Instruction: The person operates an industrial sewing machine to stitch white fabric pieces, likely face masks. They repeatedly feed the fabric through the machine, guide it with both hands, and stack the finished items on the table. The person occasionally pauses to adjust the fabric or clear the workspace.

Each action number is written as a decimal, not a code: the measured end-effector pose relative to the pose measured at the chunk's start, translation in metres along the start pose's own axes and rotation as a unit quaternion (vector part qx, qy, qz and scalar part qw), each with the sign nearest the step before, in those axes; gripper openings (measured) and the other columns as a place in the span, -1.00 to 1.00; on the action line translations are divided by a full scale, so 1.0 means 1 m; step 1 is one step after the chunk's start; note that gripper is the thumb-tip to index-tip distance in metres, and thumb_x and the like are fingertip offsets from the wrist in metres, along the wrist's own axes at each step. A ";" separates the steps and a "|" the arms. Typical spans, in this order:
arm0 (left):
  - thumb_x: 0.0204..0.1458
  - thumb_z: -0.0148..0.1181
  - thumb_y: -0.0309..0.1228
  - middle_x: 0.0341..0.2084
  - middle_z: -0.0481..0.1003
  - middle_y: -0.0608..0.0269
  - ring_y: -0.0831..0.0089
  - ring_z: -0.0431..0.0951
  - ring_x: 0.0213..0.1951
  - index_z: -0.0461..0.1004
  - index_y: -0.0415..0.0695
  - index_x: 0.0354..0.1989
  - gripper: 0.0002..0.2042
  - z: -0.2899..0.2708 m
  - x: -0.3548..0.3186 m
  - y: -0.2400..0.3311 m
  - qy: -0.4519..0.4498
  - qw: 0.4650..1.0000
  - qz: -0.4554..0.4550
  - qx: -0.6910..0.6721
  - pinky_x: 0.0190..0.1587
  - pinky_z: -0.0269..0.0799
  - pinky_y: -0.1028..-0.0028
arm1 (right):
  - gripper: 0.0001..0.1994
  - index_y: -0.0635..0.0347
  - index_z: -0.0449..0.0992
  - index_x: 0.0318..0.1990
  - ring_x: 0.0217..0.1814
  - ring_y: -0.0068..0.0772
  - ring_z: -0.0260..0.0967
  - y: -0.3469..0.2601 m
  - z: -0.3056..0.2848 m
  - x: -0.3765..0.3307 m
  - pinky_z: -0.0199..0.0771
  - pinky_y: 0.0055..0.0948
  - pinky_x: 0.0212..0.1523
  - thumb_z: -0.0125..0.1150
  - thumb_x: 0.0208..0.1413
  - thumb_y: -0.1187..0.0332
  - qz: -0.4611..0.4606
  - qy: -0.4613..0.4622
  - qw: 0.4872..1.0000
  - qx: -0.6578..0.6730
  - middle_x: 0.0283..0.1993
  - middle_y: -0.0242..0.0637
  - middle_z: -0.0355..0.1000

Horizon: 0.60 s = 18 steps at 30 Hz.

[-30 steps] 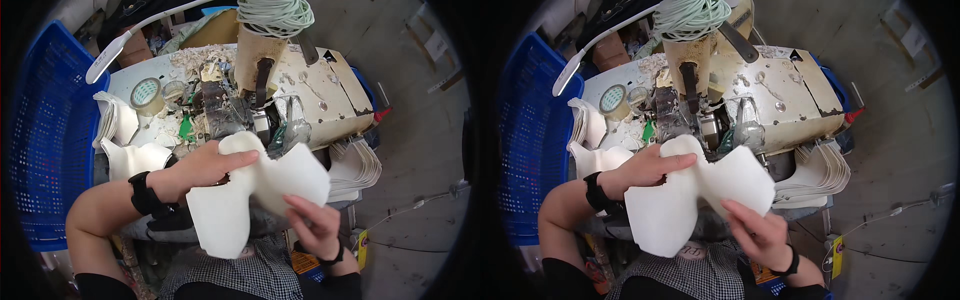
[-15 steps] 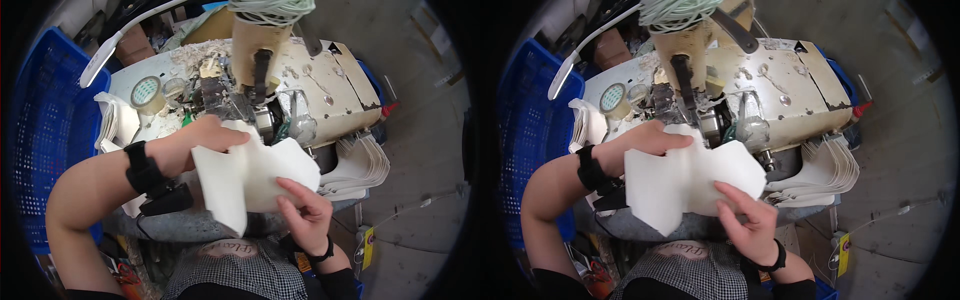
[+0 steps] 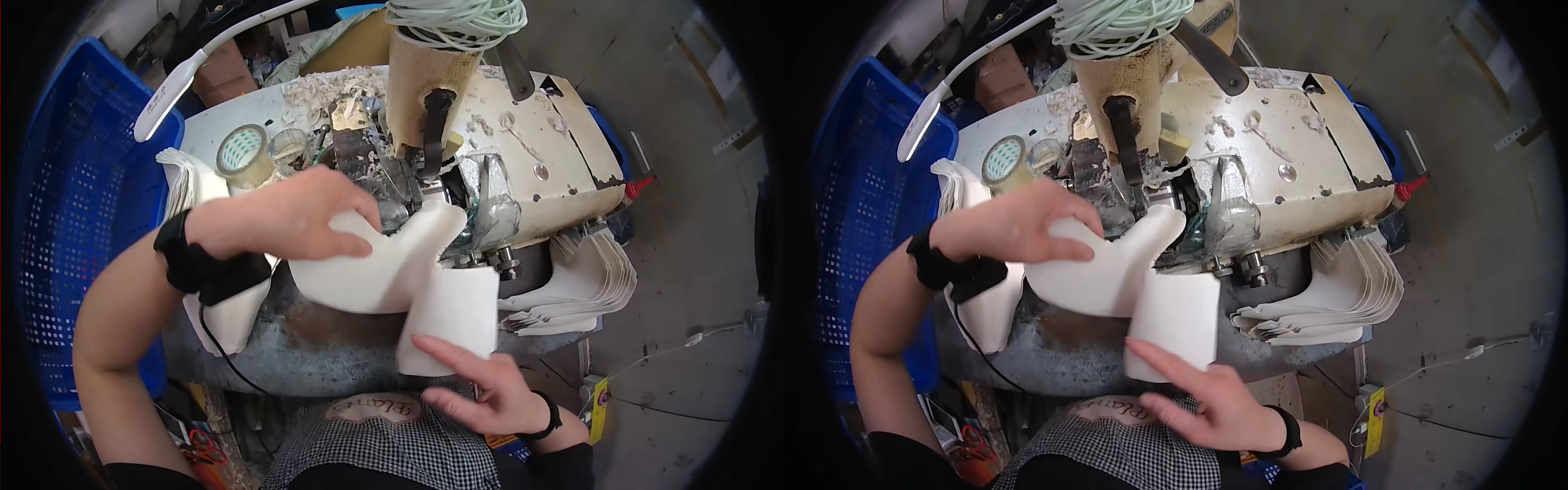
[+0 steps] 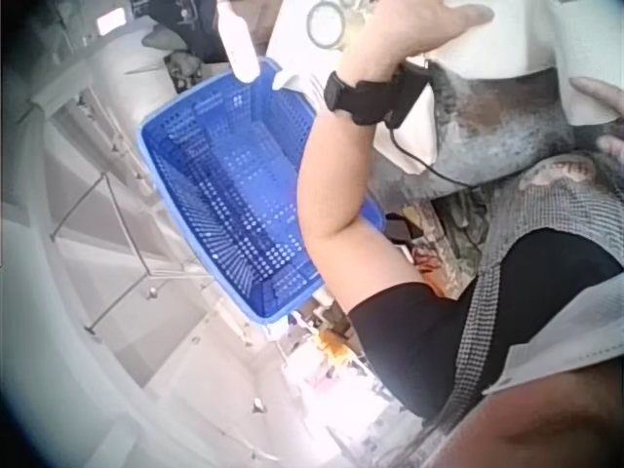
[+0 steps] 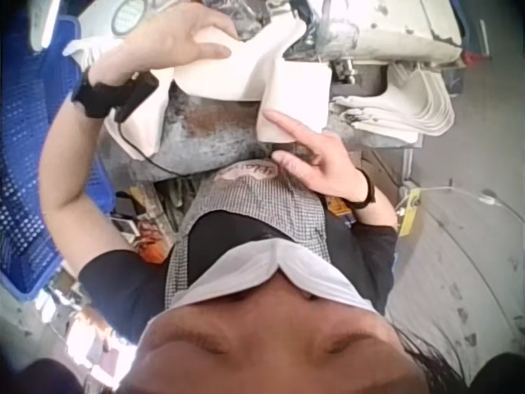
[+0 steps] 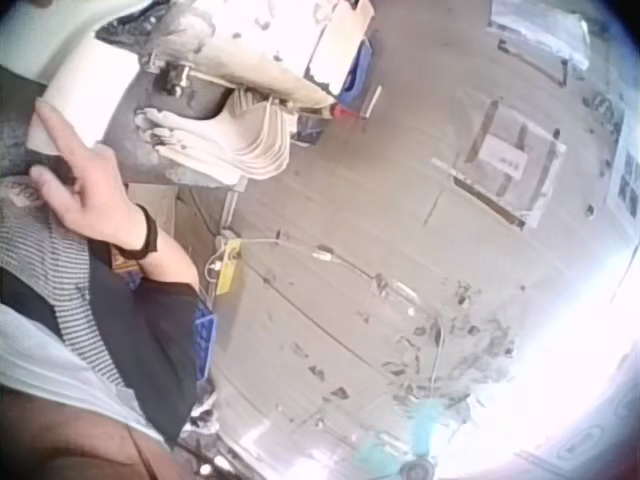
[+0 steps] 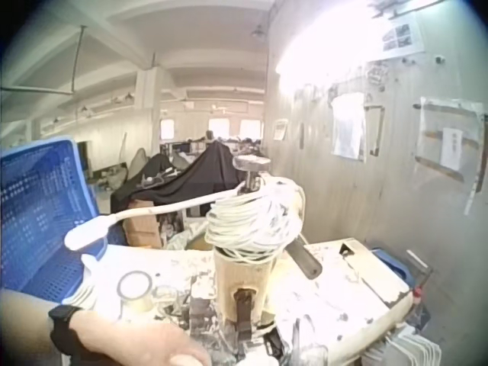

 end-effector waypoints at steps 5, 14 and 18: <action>-0.04 0.25 -0.28 -0.49 0.55 0.12 0.32 0.54 -0.38 0.56 -0.19 -0.33 -0.78 -0.023 0.006 -0.001 -0.061 0.997 -0.005 0.047 -0.28 0.40 0.41 | -0.08 0.30 -0.32 0.39 0.34 -0.17 0.12 -0.010 0.046 0.005 0.07 -0.42 0.27 0.28 0.06 0.37 -0.018 -0.195 0.975 0.106 0.38 0.06 -0.02; -0.05 0.26 -0.29 -0.51 0.55 0.21 0.37 0.52 -0.42 0.57 -0.17 -0.39 -0.80 -0.039 0.019 -0.014 -0.128 0.989 -0.046 0.050 -0.29 0.39 0.45 | 0.07 0.20 -0.65 0.37 0.45 0.02 -0.11 -0.020 0.082 0.046 0.08 -0.35 0.31 0.26 0.05 0.42 -0.060 -0.248 0.954 0.157 0.46 0.16 -0.34; -0.08 0.23 -0.26 -0.47 0.56 0.18 0.30 0.54 -0.38 0.59 -0.17 -0.36 -0.77 -0.040 0.024 -0.019 -0.148 0.987 -0.047 0.039 -0.24 0.42 0.40 | 0.11 0.15 -0.67 0.37 0.47 0.02 -0.17 -0.026 0.090 0.056 0.14 -0.35 0.29 0.28 0.02 0.43 -0.049 -0.248 0.948 0.196 0.48 0.13 -0.39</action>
Point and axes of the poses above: each hand's wrist, its own x-axis towards the middle knuckle, its own z-axis out of the palm, y = z × x, the point moved 7 cm from there along x, towards the middle knuckle
